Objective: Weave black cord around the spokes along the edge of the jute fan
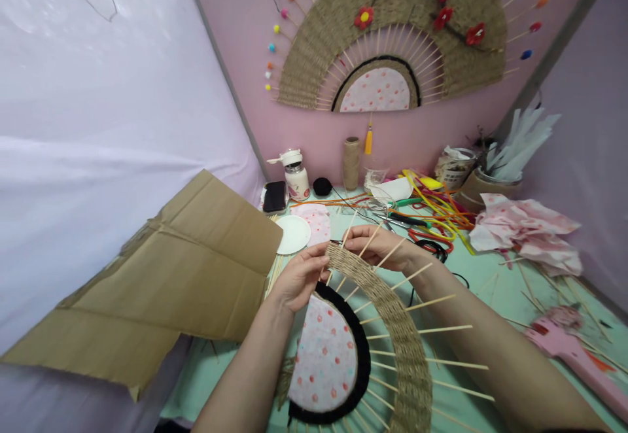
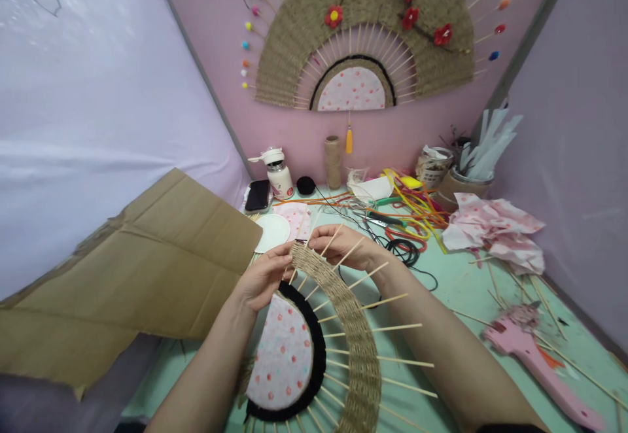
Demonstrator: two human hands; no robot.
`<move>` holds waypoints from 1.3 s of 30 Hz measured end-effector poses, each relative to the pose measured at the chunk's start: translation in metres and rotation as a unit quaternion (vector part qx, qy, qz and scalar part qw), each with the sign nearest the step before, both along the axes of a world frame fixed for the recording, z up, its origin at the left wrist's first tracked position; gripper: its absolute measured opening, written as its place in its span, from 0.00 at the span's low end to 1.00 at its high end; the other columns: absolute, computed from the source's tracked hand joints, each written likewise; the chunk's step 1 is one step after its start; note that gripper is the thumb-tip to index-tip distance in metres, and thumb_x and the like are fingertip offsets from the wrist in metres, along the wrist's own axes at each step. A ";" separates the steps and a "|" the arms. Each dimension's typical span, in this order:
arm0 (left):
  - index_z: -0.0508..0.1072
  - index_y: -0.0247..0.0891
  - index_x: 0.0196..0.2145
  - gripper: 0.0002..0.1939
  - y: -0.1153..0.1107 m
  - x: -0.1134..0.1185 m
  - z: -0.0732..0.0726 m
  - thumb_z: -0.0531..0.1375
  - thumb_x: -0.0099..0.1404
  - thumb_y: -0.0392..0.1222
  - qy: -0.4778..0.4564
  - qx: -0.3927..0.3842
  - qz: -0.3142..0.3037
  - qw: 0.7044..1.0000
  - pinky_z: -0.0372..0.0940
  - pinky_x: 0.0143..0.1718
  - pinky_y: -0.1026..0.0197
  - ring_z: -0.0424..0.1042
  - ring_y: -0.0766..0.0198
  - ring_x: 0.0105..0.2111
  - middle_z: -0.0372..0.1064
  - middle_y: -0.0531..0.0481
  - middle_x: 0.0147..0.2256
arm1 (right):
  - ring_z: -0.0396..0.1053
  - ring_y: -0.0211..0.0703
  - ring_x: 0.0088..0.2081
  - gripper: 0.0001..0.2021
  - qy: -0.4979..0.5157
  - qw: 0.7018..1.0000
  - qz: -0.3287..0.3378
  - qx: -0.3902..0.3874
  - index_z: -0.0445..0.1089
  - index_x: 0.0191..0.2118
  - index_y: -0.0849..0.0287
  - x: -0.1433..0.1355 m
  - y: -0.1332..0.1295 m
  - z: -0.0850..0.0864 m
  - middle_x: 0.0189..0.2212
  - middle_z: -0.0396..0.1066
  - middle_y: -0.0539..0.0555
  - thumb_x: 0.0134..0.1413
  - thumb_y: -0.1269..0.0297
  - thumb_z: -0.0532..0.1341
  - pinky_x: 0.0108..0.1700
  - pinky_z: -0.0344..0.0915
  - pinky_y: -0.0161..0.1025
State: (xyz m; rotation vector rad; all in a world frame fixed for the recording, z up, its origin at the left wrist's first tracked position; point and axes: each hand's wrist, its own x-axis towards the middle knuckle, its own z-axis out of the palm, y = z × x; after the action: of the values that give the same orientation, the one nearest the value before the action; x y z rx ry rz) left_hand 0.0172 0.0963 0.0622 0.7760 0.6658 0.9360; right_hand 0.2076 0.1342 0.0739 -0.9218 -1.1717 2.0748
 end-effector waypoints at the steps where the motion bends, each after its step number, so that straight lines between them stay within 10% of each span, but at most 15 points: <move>1: 0.76 0.33 0.40 0.16 0.000 0.000 0.000 0.65 0.51 0.33 -0.002 0.000 -0.001 1.000 0.54 0.23 0.71 0.60 0.75 0.25 0.68 0.48 0.33 | 0.59 0.27 0.16 0.12 0.002 1.000 0.002 -0.002 0.67 0.27 0.62 0.000 0.000 0.000 0.18 0.67 0.45 0.38 0.63 0.68 0.18 0.47 0.27; 39: 0.75 0.32 0.37 0.13 -0.001 0.001 0.000 0.66 0.51 0.35 -0.024 -0.049 0.032 0.998 0.60 0.34 0.68 0.69 0.70 0.30 0.72 0.47 0.32 | 0.59 0.29 0.19 0.14 -0.032 0.996 -0.023 0.082 0.69 0.27 0.62 -0.005 0.000 -0.007 0.20 0.67 0.47 0.35 0.59 0.70 0.22 0.49 0.31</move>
State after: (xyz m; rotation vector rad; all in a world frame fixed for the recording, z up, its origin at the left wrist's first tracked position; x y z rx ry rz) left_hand 0.0182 0.0950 0.0627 0.6465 0.6928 0.9697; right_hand 0.2026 0.1340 0.0673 -0.9347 -1.3194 1.8928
